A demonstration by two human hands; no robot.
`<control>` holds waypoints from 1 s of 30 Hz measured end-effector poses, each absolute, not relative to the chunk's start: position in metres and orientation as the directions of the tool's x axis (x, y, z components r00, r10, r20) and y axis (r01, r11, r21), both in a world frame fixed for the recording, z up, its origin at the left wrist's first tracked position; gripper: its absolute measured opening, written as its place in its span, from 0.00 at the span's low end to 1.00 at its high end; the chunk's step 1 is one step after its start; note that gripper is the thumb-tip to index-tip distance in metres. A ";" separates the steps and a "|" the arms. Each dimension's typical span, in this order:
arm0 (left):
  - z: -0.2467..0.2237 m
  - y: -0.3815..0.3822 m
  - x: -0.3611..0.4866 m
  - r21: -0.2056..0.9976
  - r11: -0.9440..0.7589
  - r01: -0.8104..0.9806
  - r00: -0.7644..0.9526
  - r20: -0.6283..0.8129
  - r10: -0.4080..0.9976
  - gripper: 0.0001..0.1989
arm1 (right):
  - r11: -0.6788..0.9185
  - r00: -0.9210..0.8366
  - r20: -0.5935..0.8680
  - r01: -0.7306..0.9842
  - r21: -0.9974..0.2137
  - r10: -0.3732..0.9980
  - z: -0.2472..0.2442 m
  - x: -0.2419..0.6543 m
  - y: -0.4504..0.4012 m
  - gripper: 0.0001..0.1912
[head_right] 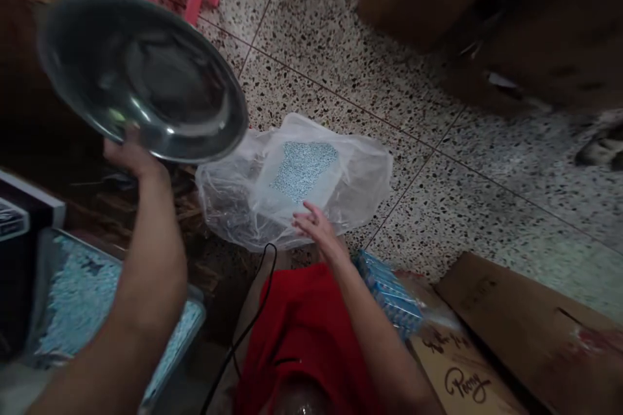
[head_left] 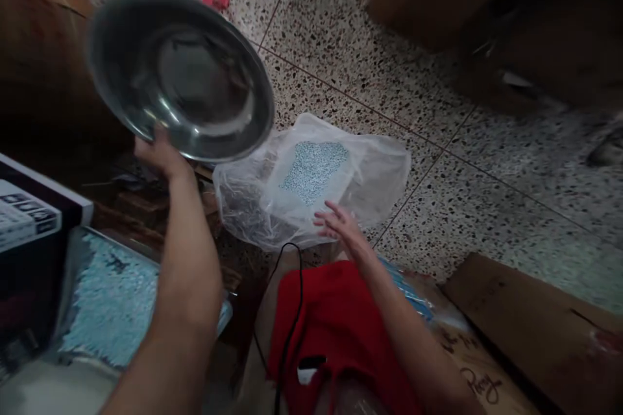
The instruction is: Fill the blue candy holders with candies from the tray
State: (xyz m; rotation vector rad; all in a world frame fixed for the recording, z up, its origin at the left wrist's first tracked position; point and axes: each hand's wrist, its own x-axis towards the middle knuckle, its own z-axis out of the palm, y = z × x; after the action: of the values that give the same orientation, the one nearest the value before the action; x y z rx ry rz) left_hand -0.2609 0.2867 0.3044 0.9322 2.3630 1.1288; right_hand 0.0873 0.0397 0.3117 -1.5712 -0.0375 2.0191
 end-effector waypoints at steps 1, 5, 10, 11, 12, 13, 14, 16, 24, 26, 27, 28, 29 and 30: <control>0.308 0.263 -0.244 0.770 0.484 0.416 -0.771 0.016 0.637 0.12 | -0.819 -0.147 -0.864 -0.426 -0.384 0.481 0.310 0.085 0.052 0.48; 0.303 0.133 -0.166 0.617 0.672 0.411 -0.774 -0.154 0.614 0.12 | -0.856 -0.140 -0.879 -0.340 -0.390 0.456 0.290 0.094 0.047 0.42; 0.265 0.016 -0.107 0.514 0.811 0.281 -0.658 -0.512 0.552 0.10 | -0.934 -0.077 -0.942 -0.177 -0.310 0.327 0.247 0.128 -0.017 0.26; 0.255 0.009 -0.105 0.511 0.814 0.276 -0.614 -0.558 0.558 0.09 | -0.941 -0.072 -0.946 -0.146 -0.304 0.317 0.237 0.135 -0.025 0.24; 0.244 0.008 -0.107 0.508 0.816 0.277 -0.569 -0.597 0.565 0.10 | -0.945 -0.062 -0.948 -0.114 -0.306 0.314 0.228 0.141 -0.029 0.21; 0.232 0.014 -0.111 0.504 0.817 0.280 -0.525 -0.632 0.570 0.10 | -0.945 -0.044 -0.946 -0.083 -0.316 0.320 0.218 0.145 -0.030 0.18; 0.219 0.024 -0.116 0.499 0.818 0.286 -0.489 -0.658 0.573 0.12 | -0.940 -0.019 -0.941 -0.052 -0.337 0.338 0.208 0.149 -0.028 0.15; 0.192 0.060 -0.129 0.500 0.809 0.309 -0.452 -0.671 0.588 0.18 | -0.916 0.045 -0.915 0.006 -0.401 0.401 0.188 0.152 -0.019 0.16; 0.074 0.219 -0.133 0.806 0.211 0.553 0.324 -0.442 0.836 0.30 | -0.613 0.315 -0.531 0.497 -0.614 0.787 0.092 0.158 0.048 0.41; 0.046 0.238 -0.123 0.854 0.218 0.473 0.294 -0.386 0.874 0.29 | -0.569 0.372 -0.432 0.574 -0.589 0.822 0.064 0.165 0.072 0.41; 0.032 0.243 -0.117 0.876 0.229 0.425 0.256 -0.359 0.897 0.28 | -0.556 0.389 -0.398 0.600 -0.576 0.831 0.049 0.168 0.084 0.41; 0.018 0.247 -0.112 0.893 0.234 0.385 0.219 -0.335 0.916 0.26 | -0.549 0.401 -0.376 0.615 -0.565 0.836 0.034 0.170 0.095 0.40; 0.005 0.250 -0.106 0.904 0.233 0.360 0.190 -0.316 0.930 0.25 | -0.548 0.413 -0.361 0.622 -0.559 0.836 0.020 0.171 0.104 0.39; -0.007 0.251 -0.101 0.909 0.228 0.349 0.172 -0.301 0.938 0.24 | -0.550 0.424 -0.350 0.620 -0.559 0.835 0.007 0.170 0.110 0.38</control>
State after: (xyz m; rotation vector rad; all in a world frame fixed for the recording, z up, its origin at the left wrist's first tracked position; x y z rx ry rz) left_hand -0.1013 0.2512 -0.0072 1.3270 1.3860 0.6679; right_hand 0.1704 0.1096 0.0068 -2.3383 -1.2482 0.8666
